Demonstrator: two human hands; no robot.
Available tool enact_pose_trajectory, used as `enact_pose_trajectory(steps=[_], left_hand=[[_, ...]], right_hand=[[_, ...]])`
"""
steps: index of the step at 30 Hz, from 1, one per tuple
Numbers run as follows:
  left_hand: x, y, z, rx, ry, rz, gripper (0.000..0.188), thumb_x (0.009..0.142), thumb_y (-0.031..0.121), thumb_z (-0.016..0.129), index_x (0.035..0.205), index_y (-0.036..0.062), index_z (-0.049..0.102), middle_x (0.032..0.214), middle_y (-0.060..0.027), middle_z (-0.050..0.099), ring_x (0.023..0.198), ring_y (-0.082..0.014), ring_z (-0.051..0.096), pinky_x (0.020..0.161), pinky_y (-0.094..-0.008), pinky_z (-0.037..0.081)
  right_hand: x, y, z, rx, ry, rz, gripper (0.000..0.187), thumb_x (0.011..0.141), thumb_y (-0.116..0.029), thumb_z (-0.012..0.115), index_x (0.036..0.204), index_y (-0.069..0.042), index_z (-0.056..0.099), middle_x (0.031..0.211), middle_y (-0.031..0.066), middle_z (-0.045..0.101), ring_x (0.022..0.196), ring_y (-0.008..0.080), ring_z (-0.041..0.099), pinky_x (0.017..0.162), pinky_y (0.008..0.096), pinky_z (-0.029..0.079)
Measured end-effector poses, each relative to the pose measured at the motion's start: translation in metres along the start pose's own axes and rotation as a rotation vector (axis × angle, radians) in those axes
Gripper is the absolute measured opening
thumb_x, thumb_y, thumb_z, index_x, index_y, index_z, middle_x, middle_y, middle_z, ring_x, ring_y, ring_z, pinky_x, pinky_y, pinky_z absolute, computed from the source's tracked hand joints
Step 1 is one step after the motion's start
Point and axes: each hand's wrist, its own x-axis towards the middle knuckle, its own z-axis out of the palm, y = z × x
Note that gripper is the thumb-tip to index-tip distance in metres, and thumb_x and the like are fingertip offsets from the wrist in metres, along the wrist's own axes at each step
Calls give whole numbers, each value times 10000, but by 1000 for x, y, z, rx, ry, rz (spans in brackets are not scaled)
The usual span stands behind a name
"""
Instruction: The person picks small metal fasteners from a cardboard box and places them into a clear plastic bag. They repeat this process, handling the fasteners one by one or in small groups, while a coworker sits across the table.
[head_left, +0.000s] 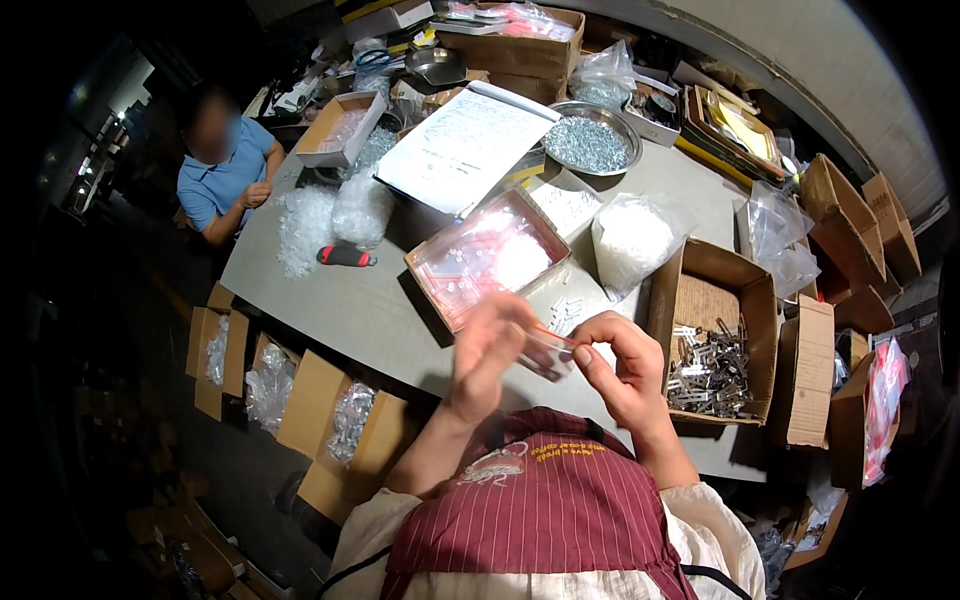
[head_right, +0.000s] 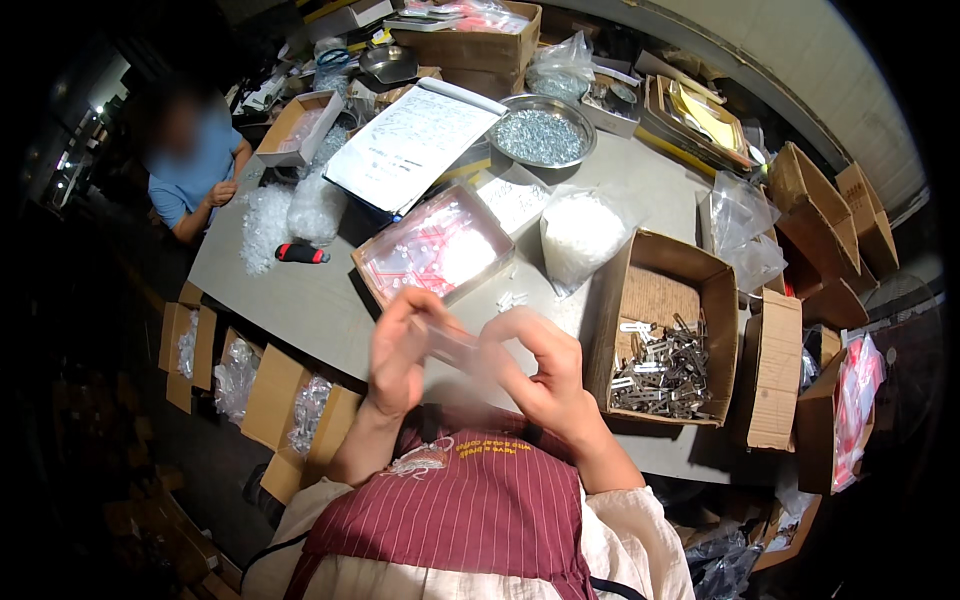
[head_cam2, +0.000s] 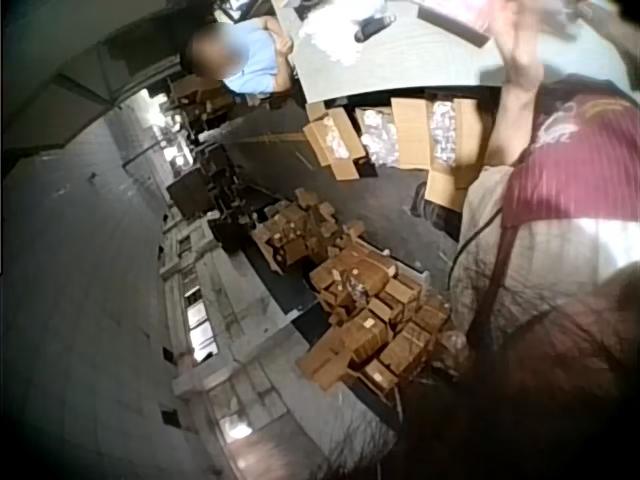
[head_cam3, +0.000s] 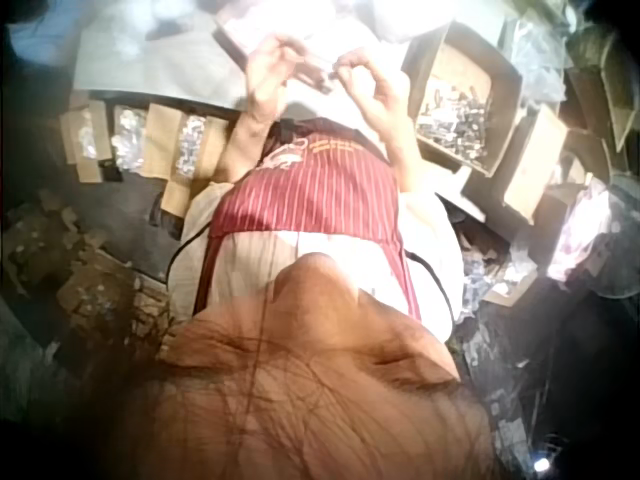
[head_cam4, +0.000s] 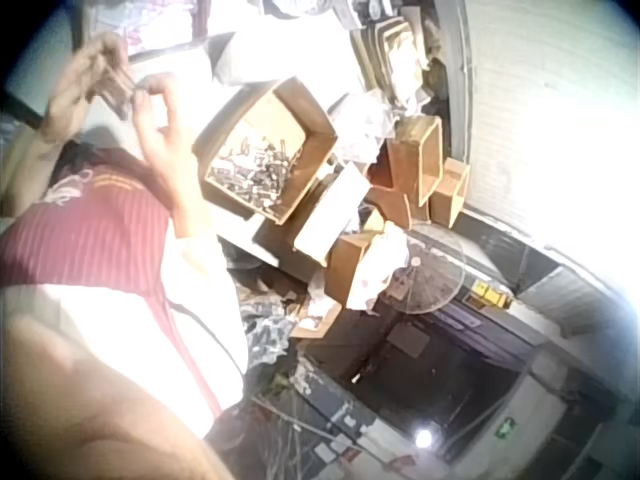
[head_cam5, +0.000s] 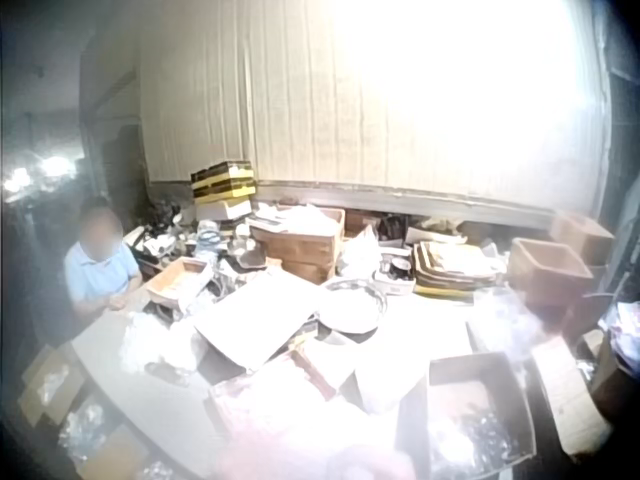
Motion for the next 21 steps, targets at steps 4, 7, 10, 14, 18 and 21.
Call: enact_pose_trajectory(steps=[4, 7, 10, 14, 18, 21], left_hand=[[-5, -14, 10, -34, -111, -60, 394, 1021, 273, 676, 1279, 17, 524, 1106, -89, 659, 918, -129, 645, 850, -267, 498], [-7, -15, 18, -15, -116, -95, 315, 1054, 258, 627, 1243, 18, 553, 1019, -62, 646, 901, -109, 619, 800, -246, 482], [-9, -20, 21, 10, -84, -127, 266, 1081, 265, 581, 1174, 16, 585, 928, -40, 605, 790, -85, 561, 705, -235, 448], [-13, -25, 22, 77, 2, -69, 319, 1112, 303, 512, 1043, 7, 607, 840, -22, 541, 649, -69, 454, 574, -244, 376], [-17, -23, 17, 172, 6, 4, 399, 1120, 350, 474, 973, -2, 591, 821, -36, 536, 621, -78, 438, 546, -249, 353], [-19, -23, 15, 230, -8, 89, 419, 1120, 366, 464, 957, -2, 582, 807, -50, 528, 617, -86, 444, 544, -252, 352]], right_hand=[[-1, 4, 3, 47, 82, 54, 58, 926, 3, 672, 976, 32, 674, 907, 111, 674, 821, 207, 645, 761, 311, 504], [-1, 3, 4, 85, 131, 93, 57, 958, -22, 658, 975, 29, 676, 892, 98, 669, 803, 183, 624, 762, 304, 494], [1, 6, 5, 27, 121, 54, 79, 975, -39, 646, 976, 35, 675, 891, 100, 669, 792, 170, 624, 743, 300, 497], [-4, 15, 6, 171, 156, 146, 115, 1002, -60, 626, 982, 42, 677, 892, 92, 672, 753, 143, 618, 689, 280, 497], [-5, 19, 8, 219, 169, 167, 141, 1020, -74, 607, 981, 39, 682, 893, 84, 673, 730, 128, 611, 655, 268, 494], [-5, 20, 9, 215, 158, 174, 147, 1023, -79, 606, 976, 36, 684, 891, 85, 673, 727, 127, 609, 652, 270, 494]])
